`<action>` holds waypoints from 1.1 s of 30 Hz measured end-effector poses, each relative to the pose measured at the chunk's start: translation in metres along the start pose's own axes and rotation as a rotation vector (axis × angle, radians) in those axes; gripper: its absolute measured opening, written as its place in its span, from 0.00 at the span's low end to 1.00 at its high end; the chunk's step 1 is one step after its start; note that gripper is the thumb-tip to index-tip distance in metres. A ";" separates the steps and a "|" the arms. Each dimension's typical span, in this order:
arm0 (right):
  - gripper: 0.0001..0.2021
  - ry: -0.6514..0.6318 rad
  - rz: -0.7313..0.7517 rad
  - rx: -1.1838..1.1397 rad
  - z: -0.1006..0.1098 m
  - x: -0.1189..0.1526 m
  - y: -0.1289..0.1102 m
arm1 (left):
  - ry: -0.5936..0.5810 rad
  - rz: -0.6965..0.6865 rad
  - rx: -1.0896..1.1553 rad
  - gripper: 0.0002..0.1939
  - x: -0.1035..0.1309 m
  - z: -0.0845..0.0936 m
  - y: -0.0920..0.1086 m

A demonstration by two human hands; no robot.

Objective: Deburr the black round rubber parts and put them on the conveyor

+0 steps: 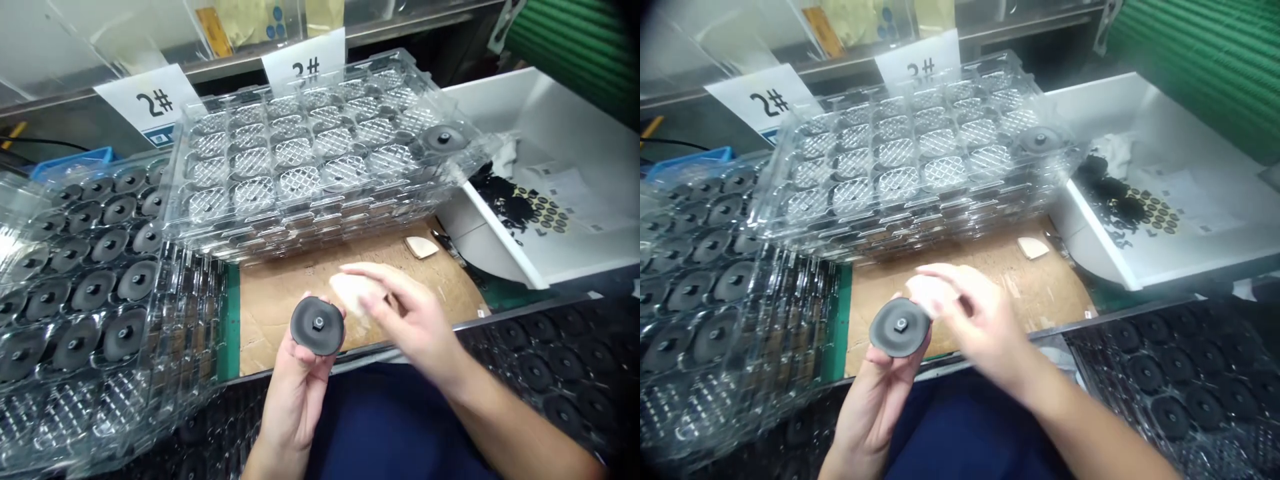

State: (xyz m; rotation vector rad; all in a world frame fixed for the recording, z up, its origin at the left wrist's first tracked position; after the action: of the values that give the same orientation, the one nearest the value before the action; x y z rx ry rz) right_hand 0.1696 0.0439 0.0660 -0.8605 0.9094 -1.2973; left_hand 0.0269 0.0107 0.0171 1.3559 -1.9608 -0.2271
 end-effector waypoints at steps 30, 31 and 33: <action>0.11 -0.094 -0.029 -0.086 0.016 -0.006 0.010 | -0.171 0.234 -0.073 0.32 0.021 -0.020 0.006; 0.11 -0.102 -0.113 -0.118 0.013 0.001 0.022 | -0.170 0.242 -0.064 0.32 0.021 -0.018 0.006; 0.12 -0.161 -0.236 -0.198 0.005 0.018 0.043 | -0.167 0.259 -0.059 0.33 0.020 -0.015 0.004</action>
State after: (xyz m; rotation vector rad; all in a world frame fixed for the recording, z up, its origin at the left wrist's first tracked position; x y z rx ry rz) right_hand 0.1925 0.0301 0.0276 -1.2396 0.8362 -1.3310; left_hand 0.0306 -0.0015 0.0394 1.0613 -2.2264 -0.2791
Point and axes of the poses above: each hand's wrist, its own x-axis away from the middle knuckle, its own z-axis out of the back of the hand, y = z × x, the point moved 5 cm from there along -x, towards the middle knuckle, and after that the axes turned 2 degrees about -z, right-handed, at the moved point
